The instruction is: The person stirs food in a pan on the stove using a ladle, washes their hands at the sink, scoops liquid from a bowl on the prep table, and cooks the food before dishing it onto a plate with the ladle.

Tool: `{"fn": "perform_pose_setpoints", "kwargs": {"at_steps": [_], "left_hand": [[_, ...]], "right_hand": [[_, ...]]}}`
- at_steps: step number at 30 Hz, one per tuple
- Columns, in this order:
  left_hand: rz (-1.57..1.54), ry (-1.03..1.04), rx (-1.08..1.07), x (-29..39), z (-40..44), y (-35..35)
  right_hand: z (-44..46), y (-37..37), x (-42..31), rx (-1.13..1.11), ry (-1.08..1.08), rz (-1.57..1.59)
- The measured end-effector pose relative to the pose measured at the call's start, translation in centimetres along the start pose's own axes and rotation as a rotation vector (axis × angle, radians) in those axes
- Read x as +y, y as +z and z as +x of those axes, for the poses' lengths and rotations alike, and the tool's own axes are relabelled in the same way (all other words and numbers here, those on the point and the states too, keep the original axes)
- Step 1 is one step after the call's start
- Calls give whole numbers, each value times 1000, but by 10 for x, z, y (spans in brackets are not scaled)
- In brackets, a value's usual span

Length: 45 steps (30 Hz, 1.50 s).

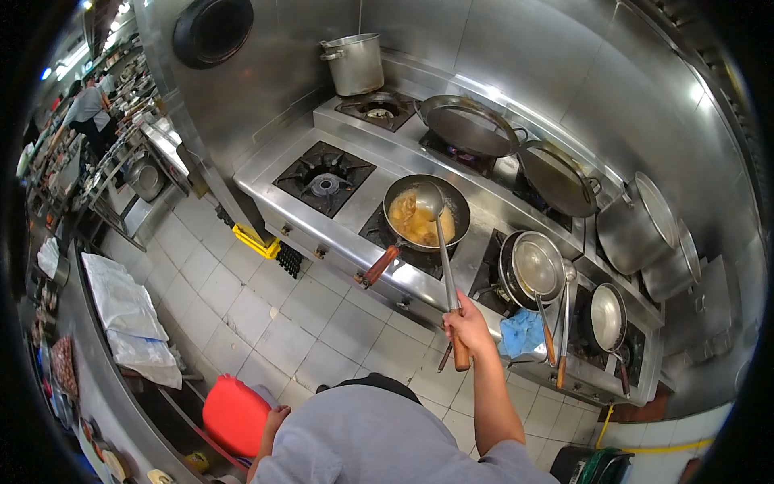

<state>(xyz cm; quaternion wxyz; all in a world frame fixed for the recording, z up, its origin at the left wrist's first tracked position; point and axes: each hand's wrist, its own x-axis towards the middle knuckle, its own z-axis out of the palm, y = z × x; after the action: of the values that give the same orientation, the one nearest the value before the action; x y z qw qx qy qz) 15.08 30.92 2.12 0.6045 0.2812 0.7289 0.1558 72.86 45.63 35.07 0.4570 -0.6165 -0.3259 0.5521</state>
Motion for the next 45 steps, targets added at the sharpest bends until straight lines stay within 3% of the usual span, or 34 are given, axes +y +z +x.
{"fn": "perform_pose_setpoints", "kwargs": {"at_steps": [4,10,13,15,22,24,29,32,34,35,38,40,45], "left_hand": [[33,-4,10,8,-5,1],[74,12,9,16,-12,0],[87,21,16,12,-11,-1],[59,19,31,9,-11,-3],[51,3,39,9,-16,-5],[52,9,12,1,-8,-5],[0,13,35,-11,3,-8],[-50,15,45,-13,1,-8],[-46,5,63,-3,-13,-5],[-2,-4,76,5,-24,-4],[53,-21,57,0,-26,-4],[66,-23,22,-11,-18,-1],[84,10,29,-10,-12,-1]], "right_hand": [[-11,4,-8,29,-8,-130],[-7,-18,0,-141,75,-266],[-1,-26,3,-126,53,-338],[-4,-23,-11,5,39,-543],[43,-22,-2,108,-85,-550],[65,-11,6,155,-94,-395],[84,3,10,88,-85,-304],[60,-8,-2,27,-39,-544],[37,-19,-8,37,-239,-945],[19,-17,-23,27,-154,-901],[23,-56,8,18,-221,-808],[15,-53,0,78,-166,-892],[11,-47,15,184,-211,-712]]}}
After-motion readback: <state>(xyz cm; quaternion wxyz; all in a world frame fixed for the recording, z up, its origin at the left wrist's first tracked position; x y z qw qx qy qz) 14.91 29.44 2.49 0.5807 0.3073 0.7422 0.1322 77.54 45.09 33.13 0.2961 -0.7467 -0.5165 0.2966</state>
